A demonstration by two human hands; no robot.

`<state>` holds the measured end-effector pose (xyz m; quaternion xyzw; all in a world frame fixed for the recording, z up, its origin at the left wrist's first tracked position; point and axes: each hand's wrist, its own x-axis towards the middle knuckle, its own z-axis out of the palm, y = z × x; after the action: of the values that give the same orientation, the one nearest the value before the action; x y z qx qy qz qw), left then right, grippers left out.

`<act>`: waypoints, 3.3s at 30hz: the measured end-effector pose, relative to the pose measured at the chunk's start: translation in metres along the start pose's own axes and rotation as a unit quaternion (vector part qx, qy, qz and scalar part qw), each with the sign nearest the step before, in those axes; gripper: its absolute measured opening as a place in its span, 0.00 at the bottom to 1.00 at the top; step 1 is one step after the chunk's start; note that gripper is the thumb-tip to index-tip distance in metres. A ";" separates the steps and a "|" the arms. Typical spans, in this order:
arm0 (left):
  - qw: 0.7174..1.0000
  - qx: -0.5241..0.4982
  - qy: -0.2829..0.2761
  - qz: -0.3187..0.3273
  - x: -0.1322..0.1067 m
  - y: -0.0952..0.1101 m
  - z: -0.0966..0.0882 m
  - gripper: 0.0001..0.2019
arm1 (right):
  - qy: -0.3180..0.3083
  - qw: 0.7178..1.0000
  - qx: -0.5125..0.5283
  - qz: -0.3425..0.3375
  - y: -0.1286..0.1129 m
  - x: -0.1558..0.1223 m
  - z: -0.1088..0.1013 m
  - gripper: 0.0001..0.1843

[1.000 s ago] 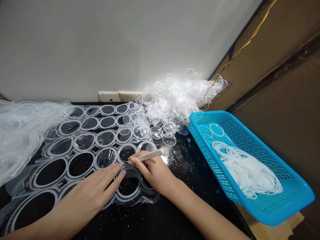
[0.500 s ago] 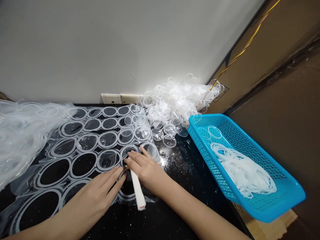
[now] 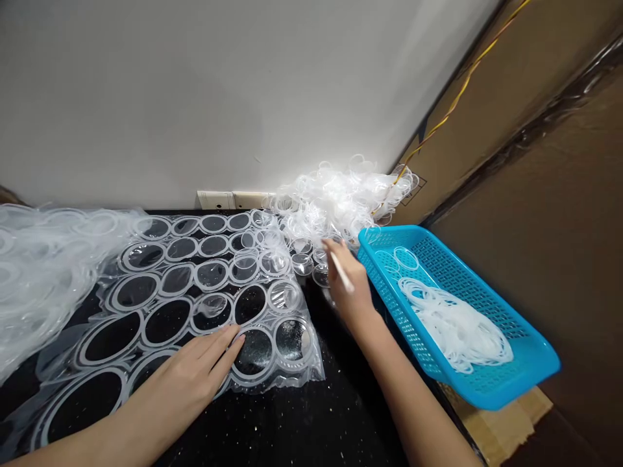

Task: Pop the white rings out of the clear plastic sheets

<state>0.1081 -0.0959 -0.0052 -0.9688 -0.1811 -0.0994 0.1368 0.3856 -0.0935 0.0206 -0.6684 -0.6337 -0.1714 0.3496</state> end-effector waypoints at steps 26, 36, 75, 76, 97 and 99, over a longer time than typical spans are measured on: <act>0.996 -0.011 0.066 0.053 0.053 0.008 0.010 0.19 | -0.259 0.892 0.347 0.127 -0.042 -0.033 -0.008 0.13; 0.995 0.010 0.078 0.064 0.053 0.007 0.011 0.19 | -0.257 0.900 0.339 0.097 -0.042 -0.032 -0.009 0.13; 0.991 -0.065 -0.098 -0.056 0.065 -0.095 0.004 0.12 | -0.333 0.901 0.276 0.038 -0.026 -0.011 -0.024 0.15; 0.991 -0.064 -0.109 -0.049 0.065 -0.098 0.006 0.11 | -0.339 0.903 0.262 0.033 -0.027 -0.012 -0.024 0.15; 0.915 -0.323 -0.219 -0.107 0.078 -0.126 -0.013 0.12 | -0.259 0.846 0.417 0.208 -0.023 -0.013 -0.042 0.19; 0.922 -0.316 -0.184 -0.131 0.085 -0.128 -0.011 0.16 | -0.296 0.846 0.393 0.206 -0.021 -0.014 -0.044 0.19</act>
<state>0.1365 0.0431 0.0547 -0.9305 -0.2879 0.0111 -0.2263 0.3727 -0.1349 0.0470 -0.6091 -0.5694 0.3740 0.4062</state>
